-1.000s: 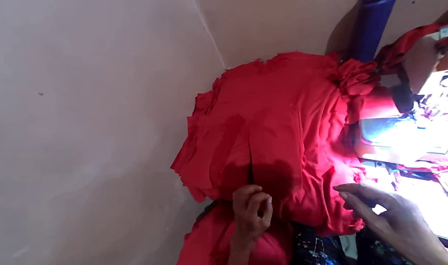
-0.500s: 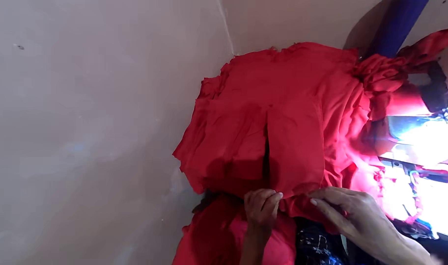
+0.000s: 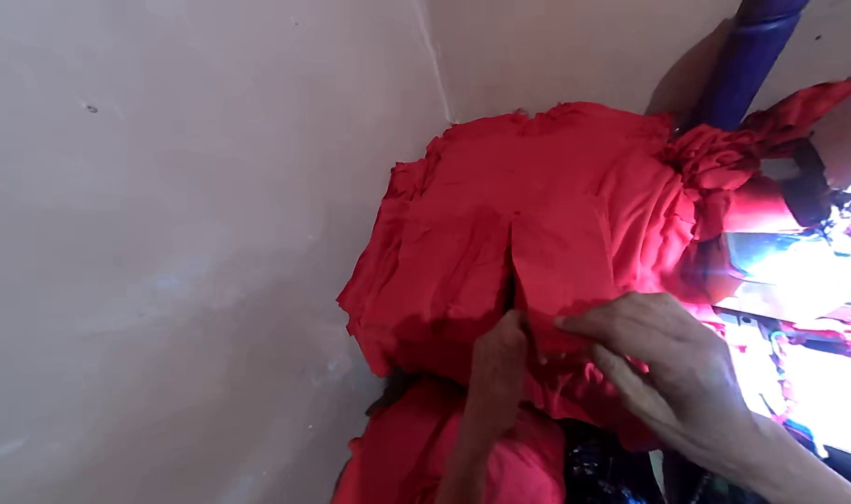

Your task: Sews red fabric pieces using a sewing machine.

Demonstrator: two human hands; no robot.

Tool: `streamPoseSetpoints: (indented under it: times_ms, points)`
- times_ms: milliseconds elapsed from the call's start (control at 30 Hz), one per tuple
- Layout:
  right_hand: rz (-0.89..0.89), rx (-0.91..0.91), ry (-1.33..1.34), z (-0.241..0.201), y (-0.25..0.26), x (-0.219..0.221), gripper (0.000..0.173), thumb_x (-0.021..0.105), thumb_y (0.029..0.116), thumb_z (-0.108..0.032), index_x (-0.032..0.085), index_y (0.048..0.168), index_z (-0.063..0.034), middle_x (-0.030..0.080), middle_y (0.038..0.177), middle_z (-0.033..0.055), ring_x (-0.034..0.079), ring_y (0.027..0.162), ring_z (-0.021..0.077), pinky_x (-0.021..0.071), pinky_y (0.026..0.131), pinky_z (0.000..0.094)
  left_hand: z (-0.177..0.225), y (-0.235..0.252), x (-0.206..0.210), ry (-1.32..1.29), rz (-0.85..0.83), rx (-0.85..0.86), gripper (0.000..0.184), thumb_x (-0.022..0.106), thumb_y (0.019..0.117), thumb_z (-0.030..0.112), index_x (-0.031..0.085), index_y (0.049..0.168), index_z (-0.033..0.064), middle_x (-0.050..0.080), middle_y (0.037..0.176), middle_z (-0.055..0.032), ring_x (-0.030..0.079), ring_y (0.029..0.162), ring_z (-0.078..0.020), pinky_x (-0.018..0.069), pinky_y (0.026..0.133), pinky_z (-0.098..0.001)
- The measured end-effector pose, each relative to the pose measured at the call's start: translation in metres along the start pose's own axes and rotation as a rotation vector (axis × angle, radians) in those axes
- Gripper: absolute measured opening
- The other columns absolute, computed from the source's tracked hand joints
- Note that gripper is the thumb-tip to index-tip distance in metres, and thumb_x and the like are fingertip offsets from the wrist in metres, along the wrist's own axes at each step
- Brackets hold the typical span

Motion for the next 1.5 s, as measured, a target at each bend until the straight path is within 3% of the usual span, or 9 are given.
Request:
streamPoseSetpoints:
  times_ms: [100,200,267,500,633,800,900,1000,1500]
  points:
    - [0.019,-0.042,0.013,0.003,0.007,-0.007,0.027,0.051,0.1008,-0.013,0.078,0.102,-0.0087,0.075,0.095,0.0009,0.065,0.094,0.0064,0.0462,0.086,0.0249,0.004,0.049,-0.006,0.026,-0.081,-0.373,0.063,0.028,0.1103,0.047,0.061,0.121,-0.0053,0.067,0.109,-0.0097,0.062,0.102,-0.0102,0.0513,0.092,-0.0340]
    - [-0.014,-0.023,0.020,0.004,-0.001,-0.008,0.028,0.049,0.1031,-0.016,0.077,0.103,-0.0103,0.076,0.095,0.0013,0.066,0.092,0.0096,0.0466,0.084,0.0295,-0.015,0.098,-0.003,0.157,-0.059,-0.404,0.055,0.042,0.1048,0.058,0.062,0.087,0.0094,0.053,0.066,0.0007,0.048,0.053,-0.0049,0.0428,0.050,-0.0237]
    - [-0.034,-0.010,0.057,0.006,-0.007,-0.010,0.028,0.048,0.1040,-0.017,0.076,0.103,-0.0097,0.075,0.093,0.0031,0.066,0.091,0.0110,0.0463,0.083,0.0297,-0.024,0.114,-0.004,0.194,-0.084,-0.373,0.054,0.049,0.1028,0.057,0.059,0.081,0.0087,0.044,0.057,0.0004,0.039,0.043,-0.0068,0.0360,0.042,-0.0227]
    - [-0.107,0.086,0.208,0.006,-0.011,-0.024,0.029,0.051,0.1063,-0.015,0.076,0.105,0.0002,0.076,0.097,0.0154,0.071,0.094,0.0204,0.0482,0.092,0.0358,-0.030,0.125,-0.002,0.493,-0.031,-0.395,0.051,0.065,0.0968,0.052,0.063,0.083,0.0028,0.052,0.065,-0.0088,0.046,0.053,-0.0175,0.0407,0.052,-0.0353]
    - [-0.056,0.035,0.229,0.018,-0.014,-0.017,0.029,0.052,0.1057,-0.022,0.075,0.098,-0.0063,0.073,0.089,0.0047,0.066,0.087,0.0087,0.0471,0.083,0.0252,-0.017,0.123,0.002,0.576,-0.030,-0.331,0.034,0.067,0.1002,0.031,0.064,0.109,-0.0014,0.063,0.087,-0.0208,0.059,0.076,-0.0337,0.0485,0.068,-0.0524]
    - [0.071,0.198,0.339,0.036,0.004,-0.031,0.027,0.054,0.1042,-0.021,0.075,0.096,-0.0054,0.072,0.090,-0.0046,0.064,0.086,-0.0065,0.0529,0.081,0.0129,0.018,0.122,0.029,0.361,0.013,0.079,0.019,0.061,0.1029,0.023,0.063,0.112,0.0068,0.063,0.089,-0.0067,0.057,0.066,-0.0107,0.0479,0.059,-0.0262]
    - [0.202,0.289,0.354,0.039,0.022,-0.047,0.015,0.060,0.0990,-0.015,0.074,0.098,-0.0089,0.067,0.077,-0.0104,0.060,0.067,-0.0069,0.0501,0.061,0.0107,0.039,0.114,0.049,0.015,-0.061,0.076,0.012,0.063,0.1007,0.012,0.064,0.113,0.0124,0.066,0.077,0.0052,0.055,0.055,0.0041,0.0434,0.048,-0.0111]
    - [0.285,0.331,0.432,0.040,0.033,-0.057,0.007,0.065,0.0962,-0.008,0.071,0.098,-0.0063,0.062,0.069,-0.0090,0.053,0.056,-0.0043,0.0451,0.051,0.0108,0.051,0.108,0.060,-0.186,-0.160,0.040,0.018,0.058,0.1010,0.004,0.068,0.115,0.0068,0.071,0.090,0.0049,0.066,0.075,0.0015,0.0550,0.066,-0.0156]
    - [0.373,0.514,0.545,0.052,0.014,-0.061,0.013,0.068,0.0881,-0.004,0.061,0.092,-0.0131,0.053,0.054,-0.0104,0.047,0.045,-0.0030,0.0404,0.045,0.0115,0.056,0.075,0.083,-0.206,-0.179,0.055,0.016,0.063,0.0951,0.002,0.072,0.108,0.0049,0.073,0.090,0.0048,0.067,0.082,0.0001,0.0570,0.077,-0.0184]
Point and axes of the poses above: each hand's wrist, its own y-axis towards the middle knuckle, its own x-axis out of the palm, z = x × y, the point moved 2 cm from there along y, towards the middle knuckle
